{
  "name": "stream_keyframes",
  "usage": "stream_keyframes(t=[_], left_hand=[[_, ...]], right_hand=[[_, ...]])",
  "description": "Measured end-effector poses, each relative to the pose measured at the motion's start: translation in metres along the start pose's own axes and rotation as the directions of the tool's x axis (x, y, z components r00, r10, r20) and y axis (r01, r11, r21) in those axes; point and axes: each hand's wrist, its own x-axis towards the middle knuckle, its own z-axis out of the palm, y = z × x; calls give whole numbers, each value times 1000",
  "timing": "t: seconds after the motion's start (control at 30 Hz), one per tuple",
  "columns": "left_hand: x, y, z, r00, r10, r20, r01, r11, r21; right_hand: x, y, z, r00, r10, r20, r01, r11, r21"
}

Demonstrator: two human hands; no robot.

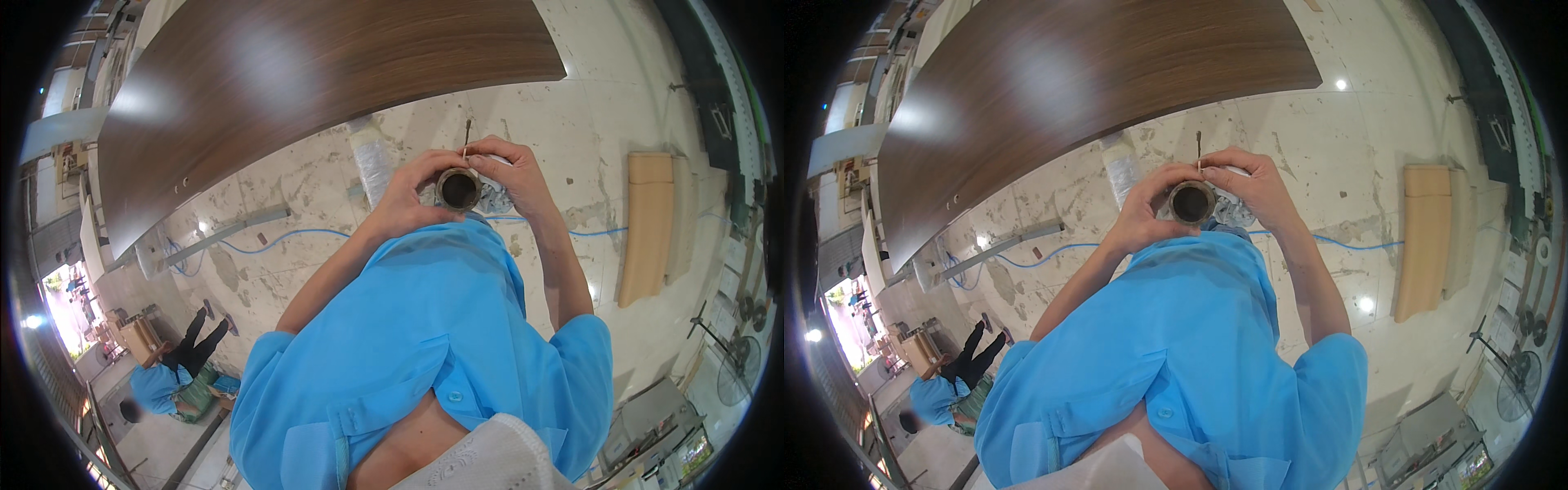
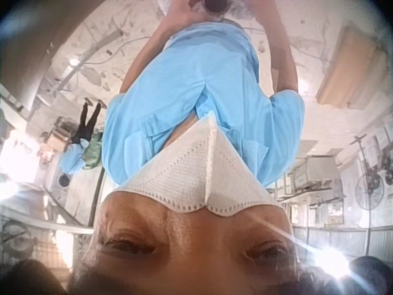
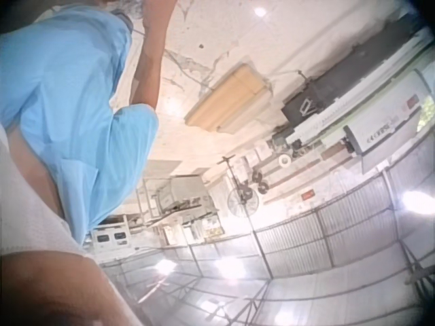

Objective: The person applies a dark liquid finish to the edges of a large wooden tabletop using a small brush and a container. They repeatedly dip the brush and wipe the edges, then wipe the surface with a cloth. The person also moves the tabletop and uses a roller on the floor nearby.

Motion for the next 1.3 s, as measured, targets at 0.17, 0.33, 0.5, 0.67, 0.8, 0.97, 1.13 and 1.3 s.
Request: stream_keyframes(t=[0.17,0.33,0.5,0.67,0.8,0.97,1.13,1.3], left_hand=[[-5,-4,-1,999,-42,-12,41,998,-42],[-13,-10,-5,992,-84,-93,77,994,-76],[-23,-14,-10,984,-89,-155,85,996,-33],[-30,-15,-10,983,-79,-164,81,997,4],[-31,-14,-9,985,-80,-153,83,997,11],[-31,-10,-8,985,-82,-150,84,996,8],[-30,-8,-6,984,-40,-174,53,996,70],[-29,-9,-7,986,-31,-163,45,995,87]], right_hand=[[5,21,3,998,65,3,-65,980,190],[32,42,3,967,-87,-238,71,995,-76],[72,69,5,900,-241,-363,50,885,-464],[92,89,22,896,-277,-346,112,897,-427],[100,91,28,899,-282,-335,99,876,-472],[99,87,14,836,-273,-476,17,880,-475],[100,95,23,820,-373,-434,103,842,-530],[101,100,26,832,-360,-421,94,841,-533]])
